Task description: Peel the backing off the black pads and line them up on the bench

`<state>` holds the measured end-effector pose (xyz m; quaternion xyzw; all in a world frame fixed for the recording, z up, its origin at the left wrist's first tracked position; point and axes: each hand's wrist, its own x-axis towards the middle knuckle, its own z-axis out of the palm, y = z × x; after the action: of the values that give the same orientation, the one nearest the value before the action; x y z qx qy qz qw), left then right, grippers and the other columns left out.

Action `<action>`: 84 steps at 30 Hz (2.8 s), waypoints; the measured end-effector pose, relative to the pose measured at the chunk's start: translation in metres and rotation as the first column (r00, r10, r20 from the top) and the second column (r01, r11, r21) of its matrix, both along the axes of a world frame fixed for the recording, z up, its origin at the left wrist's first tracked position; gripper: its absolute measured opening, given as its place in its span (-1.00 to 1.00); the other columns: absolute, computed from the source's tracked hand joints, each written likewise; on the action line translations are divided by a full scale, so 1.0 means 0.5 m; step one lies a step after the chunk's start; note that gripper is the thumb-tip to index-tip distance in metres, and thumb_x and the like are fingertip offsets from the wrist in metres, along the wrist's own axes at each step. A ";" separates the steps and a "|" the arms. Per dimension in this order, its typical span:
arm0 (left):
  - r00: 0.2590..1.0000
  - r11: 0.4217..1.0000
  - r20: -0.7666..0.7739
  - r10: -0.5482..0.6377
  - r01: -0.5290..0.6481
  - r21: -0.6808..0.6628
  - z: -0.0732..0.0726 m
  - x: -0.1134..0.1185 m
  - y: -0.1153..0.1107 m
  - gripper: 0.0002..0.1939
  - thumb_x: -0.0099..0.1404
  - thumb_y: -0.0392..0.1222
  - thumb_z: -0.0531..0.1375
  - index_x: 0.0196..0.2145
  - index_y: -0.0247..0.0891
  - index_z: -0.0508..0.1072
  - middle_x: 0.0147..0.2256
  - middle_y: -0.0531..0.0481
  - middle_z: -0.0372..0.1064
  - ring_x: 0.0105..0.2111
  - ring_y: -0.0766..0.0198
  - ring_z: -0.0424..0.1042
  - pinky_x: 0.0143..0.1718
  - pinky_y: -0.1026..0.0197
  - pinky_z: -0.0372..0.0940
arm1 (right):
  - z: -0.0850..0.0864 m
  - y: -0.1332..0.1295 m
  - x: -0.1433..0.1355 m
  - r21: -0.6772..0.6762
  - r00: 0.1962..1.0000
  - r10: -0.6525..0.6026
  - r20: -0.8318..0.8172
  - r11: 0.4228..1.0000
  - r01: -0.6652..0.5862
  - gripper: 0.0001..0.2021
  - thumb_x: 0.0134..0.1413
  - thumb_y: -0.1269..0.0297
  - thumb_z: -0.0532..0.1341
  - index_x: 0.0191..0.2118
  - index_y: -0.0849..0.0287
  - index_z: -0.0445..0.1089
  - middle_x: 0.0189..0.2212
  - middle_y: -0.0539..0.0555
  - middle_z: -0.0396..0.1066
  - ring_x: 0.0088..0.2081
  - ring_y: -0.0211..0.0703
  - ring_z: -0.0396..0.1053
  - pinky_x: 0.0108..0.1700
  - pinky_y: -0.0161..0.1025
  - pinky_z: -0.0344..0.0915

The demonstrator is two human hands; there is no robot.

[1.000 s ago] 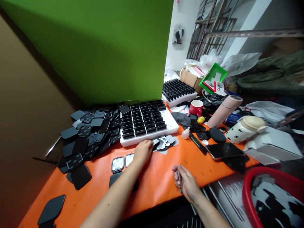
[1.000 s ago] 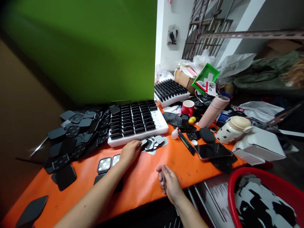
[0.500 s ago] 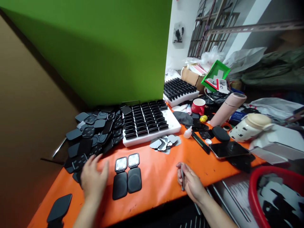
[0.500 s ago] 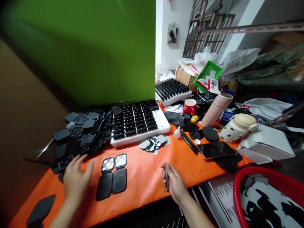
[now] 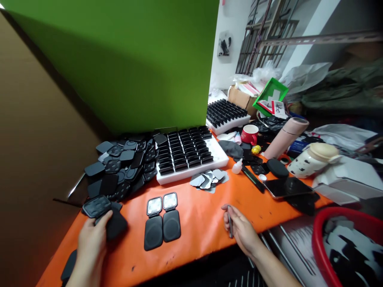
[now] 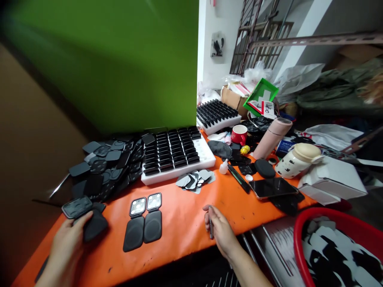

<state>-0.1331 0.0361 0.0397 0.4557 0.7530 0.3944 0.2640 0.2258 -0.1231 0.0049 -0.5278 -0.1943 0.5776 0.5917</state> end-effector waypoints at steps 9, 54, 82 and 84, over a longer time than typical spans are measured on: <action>0.519 0.781 0.819 -0.244 0.606 -0.151 0.049 0.256 -0.169 -0.70 0.11 -0.19 0.18 -0.18 -0.32 0.43 -0.19 -0.11 0.45 -0.22 0.11 0.42 -0.24 0.20 0.31 | 0.120 0.016 -0.081 -0.031 0.682 0.333 0.651 0.909 -0.415 -0.71 0.18 0.08 -0.03 -0.15 0.13 0.28 -0.44 0.00 0.30 -0.40 -0.23 0.25 -0.33 -0.31 0.18; 0.536 0.554 0.271 -0.799 0.832 -0.012 0.036 0.324 -0.282 -0.48 0.28 -0.21 -0.04 0.19 -0.27 0.02 0.13 -0.22 0.10 0.14 0.06 0.05 0.13 0.03 -0.05 | 0.198 0.008 -0.099 -0.247 0.022 0.294 0.955 0.839 -0.486 -0.71 0.11 0.05 0.04 -0.41 0.16 0.27 -0.47 -0.04 0.29 -0.45 -0.29 0.24 -0.44 -0.34 0.01; 0.371 0.626 0.881 -0.295 0.772 -0.116 -0.033 0.363 -0.212 -0.45 0.07 -0.28 0.19 0.05 -0.27 0.21 -0.14 -0.14 0.42 -0.08 0.05 0.36 -0.05 0.07 0.22 | 0.203 0.055 -0.044 -0.239 0.138 0.360 0.922 0.814 -0.529 -0.67 0.08 0.20 0.09 -0.02 0.10 0.30 -0.13 0.08 0.36 -0.17 -0.16 0.34 -0.13 -0.32 0.19; 0.353 0.638 0.930 -0.102 0.740 -0.212 -0.046 0.360 -0.202 -0.42 0.04 -0.32 0.21 0.05 -0.27 0.19 -0.18 -0.17 0.45 -0.14 0.07 0.41 -0.09 0.08 0.25 | 0.210 0.065 -0.026 -0.167 0.209 0.319 0.925 0.832 -0.529 -0.65 0.10 0.18 0.08 0.01 0.10 0.28 -0.08 0.07 0.33 -0.15 -0.18 0.33 -0.11 -0.32 0.20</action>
<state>0.0467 -0.0651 0.0166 0.2738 0.4393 0.2088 0.8297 0.2130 -0.0906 0.1101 -0.6261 -0.6833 0.2913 0.2372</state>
